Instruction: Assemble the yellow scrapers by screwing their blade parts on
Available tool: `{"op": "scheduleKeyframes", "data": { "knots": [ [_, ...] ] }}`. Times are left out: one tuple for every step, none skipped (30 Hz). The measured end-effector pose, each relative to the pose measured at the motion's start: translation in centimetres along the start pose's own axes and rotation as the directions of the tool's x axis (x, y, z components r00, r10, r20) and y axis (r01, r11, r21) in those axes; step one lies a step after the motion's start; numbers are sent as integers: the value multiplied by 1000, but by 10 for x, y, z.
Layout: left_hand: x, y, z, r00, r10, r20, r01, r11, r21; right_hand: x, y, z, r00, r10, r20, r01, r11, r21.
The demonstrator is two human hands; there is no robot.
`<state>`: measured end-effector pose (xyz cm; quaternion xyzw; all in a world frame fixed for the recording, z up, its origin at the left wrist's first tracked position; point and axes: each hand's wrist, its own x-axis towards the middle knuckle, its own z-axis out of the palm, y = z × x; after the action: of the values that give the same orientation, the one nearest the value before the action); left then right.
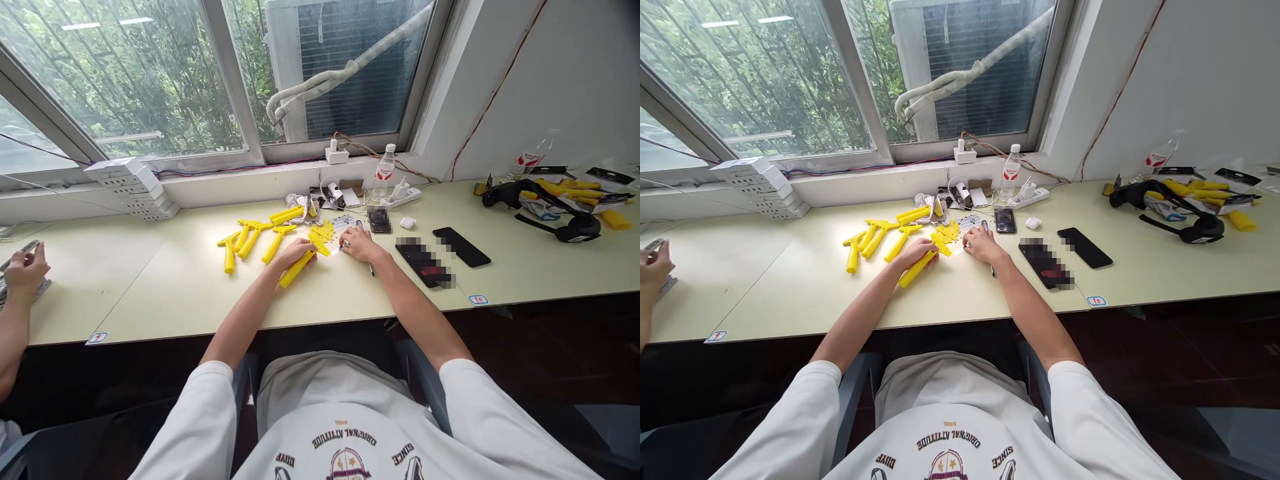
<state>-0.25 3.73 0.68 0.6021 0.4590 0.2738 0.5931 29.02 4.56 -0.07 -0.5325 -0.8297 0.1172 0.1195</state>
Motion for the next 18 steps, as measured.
{"op": "scheduleKeyframes", "data": {
  "knots": [
    [0, 0, 1, 1000, 4, -13, -4, 1000, -14, 0, -1, 0, 1000, -11, 11, 11, 1000, 0],
    [0, -1, 2, 999, 14, -37, -15, 999, -28, -1, -3, 1, 999, -24, 22, 24, 1000, 0],
    [-2, -2, 4, 998, 28, -65, -30, 999, -34, -1, -4, 1, 999, -38, 35, 38, 999, 1],
    [-4, -3, 6, 995, 45, -90, -48, 998, -33, -2, -5, 1, 998, -49, 45, 49, 999, 6],
    [-7, -3, 7, 993, 56, -106, -59, 998, -24, -3, -7, 1, 997, -55, 49, 55, 998, 16],
    [-10, -4, 9, 992, 67, -111, -69, 997, -14, -4, -7, 1, 997, -58, 50, 56, 998, 31],
    [-12, -4, 10, 990, 79, -115, -80, 997, -3, -4, -8, 1, 997, -57, 48, 54, 997, 51],
    [-14, -4, 11, 989, 92, -119, -91, 996, 11, -5, -8, 0, 998, -55, 44, 52, 996, 76],
    [-16, -4, 11, 986, 110, -126, -107, 994, 25, -5, -8, -1, 998, -55, 40, 51, 993, 104],
    [-17, -3, 12, 982, 131, -140, -127, 991, 37, -6, -9, -2, 998, -57, 34, 52, 989, 137],
    [-17, -3, 12, 976, 155, -153, -149, 988, 45, -6, -9, -4, 998, -61, 25, 56, 983, 174],
    [-17, -3, 12, 970, 180, -163, -174, 984, 47, -6, -9, -5, 998, -69, 7, 66, 973, 219],
    [-16, -4, 12, 965, 202, -166, -197, 979, 45, -6, -9, -7, 997, -75, -24, 79, 958, 276],
    [-15, -4, 12, 962, 219, -162, -215, 976, 41, -5, -9, -8, 995, -72, -64, 90, 934, 346],
    [-14, -5, 12, 962, 230, -149, -227, 973, 36, -5, -10, -9, 992, -54, -111, 97, 899, 427],
    [-14, -5, 12, 963, 235, -131, -232, 972, 34, -4, -11, -9, 988, -19, -153, 96, 852, 515],
    [-13, -6, 12, 966, 234, -110, -232, 972, 32, -4, -12, -9, 983, 27, -179, 89, 790, 607],
    [-14, -6, 13, 969, 230, -91, -228, 973, 29, -3, -14, -8, 980, 69, -184, 79, 719, 690]
  ]
}}
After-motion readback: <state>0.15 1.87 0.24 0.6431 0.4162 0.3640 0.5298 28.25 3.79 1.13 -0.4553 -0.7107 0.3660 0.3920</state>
